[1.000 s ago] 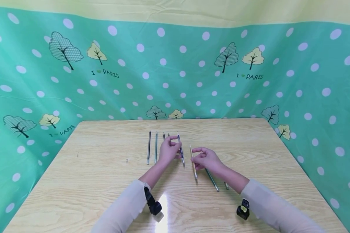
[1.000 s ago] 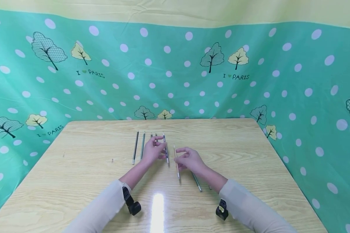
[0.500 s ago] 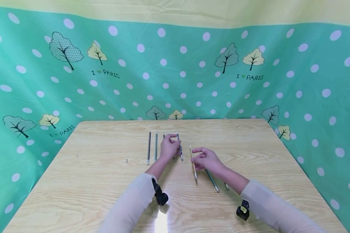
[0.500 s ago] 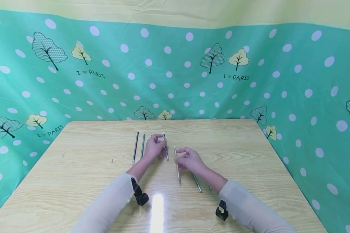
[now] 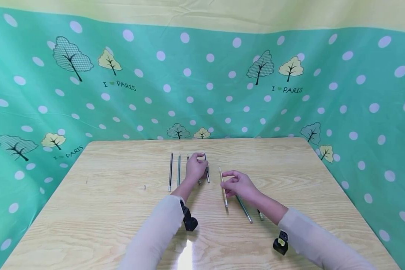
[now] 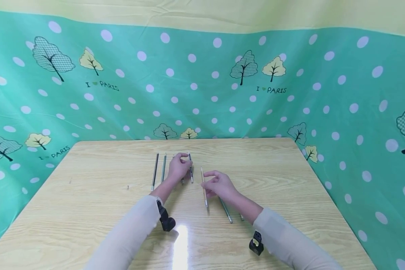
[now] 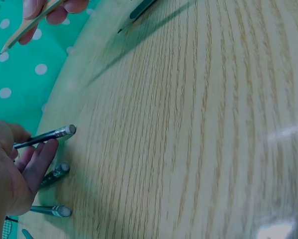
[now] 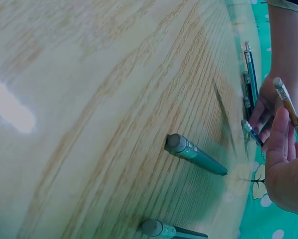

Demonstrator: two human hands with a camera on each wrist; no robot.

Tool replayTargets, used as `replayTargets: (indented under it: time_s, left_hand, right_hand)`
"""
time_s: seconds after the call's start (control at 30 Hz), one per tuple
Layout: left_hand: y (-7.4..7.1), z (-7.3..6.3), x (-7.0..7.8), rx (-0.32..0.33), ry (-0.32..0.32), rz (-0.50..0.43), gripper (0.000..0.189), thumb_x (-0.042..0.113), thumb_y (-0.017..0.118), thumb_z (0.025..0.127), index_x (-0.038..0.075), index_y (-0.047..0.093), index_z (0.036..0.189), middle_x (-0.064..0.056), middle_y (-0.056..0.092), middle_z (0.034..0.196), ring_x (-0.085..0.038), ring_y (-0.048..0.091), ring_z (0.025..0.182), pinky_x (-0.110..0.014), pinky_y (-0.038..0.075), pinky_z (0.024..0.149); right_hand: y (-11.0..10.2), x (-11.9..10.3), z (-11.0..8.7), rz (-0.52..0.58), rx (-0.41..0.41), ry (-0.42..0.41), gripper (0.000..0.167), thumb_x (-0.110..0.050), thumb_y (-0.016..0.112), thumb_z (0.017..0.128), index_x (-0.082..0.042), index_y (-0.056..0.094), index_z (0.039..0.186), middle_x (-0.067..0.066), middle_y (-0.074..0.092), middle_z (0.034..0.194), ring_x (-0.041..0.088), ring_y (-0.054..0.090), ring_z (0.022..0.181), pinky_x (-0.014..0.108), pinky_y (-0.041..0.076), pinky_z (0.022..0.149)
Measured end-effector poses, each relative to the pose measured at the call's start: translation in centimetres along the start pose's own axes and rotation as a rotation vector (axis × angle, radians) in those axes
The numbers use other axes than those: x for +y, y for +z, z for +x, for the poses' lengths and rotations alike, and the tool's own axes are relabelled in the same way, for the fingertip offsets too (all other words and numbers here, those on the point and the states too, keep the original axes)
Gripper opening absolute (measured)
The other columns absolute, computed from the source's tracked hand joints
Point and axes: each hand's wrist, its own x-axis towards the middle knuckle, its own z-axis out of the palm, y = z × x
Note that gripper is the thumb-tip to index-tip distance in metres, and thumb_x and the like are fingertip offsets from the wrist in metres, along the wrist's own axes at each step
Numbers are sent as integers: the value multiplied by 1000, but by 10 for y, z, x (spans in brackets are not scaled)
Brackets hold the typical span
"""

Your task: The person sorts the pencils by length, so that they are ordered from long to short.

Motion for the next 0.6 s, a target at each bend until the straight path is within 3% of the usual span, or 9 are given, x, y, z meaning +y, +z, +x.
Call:
replayTargets:
  time_s: [0.2,0.47,0.6]
  left_hand:
    - [3,3,1,-40,-43,-23,41,11,61,87,9,50,126,-10,62,92,-16,57,59,-28,57,52]
    - [6,8,2,-49,-59,102,41,9,60,88,8,50,127,-11,65,91,-16,60,55,-24,54,48]
    - [8,11,2,-53,-38,185,39,9,59,87,6,51,126,-12,65,87,-14,59,50,-22,52,45]
  right_hand:
    - [-1,0,1,-6,9,-5,46,-5,65,84,2,48,126,1,64,74,13,59,64,28,57,62]
    - [-3,0,1,2,13,-3,45,-5,65,84,2,48,126,2,64,76,13,59,64,28,57,63]
    - [-4,0,1,4,24,1,45,-5,65,84,2,48,125,1,64,76,13,59,65,29,58,64]
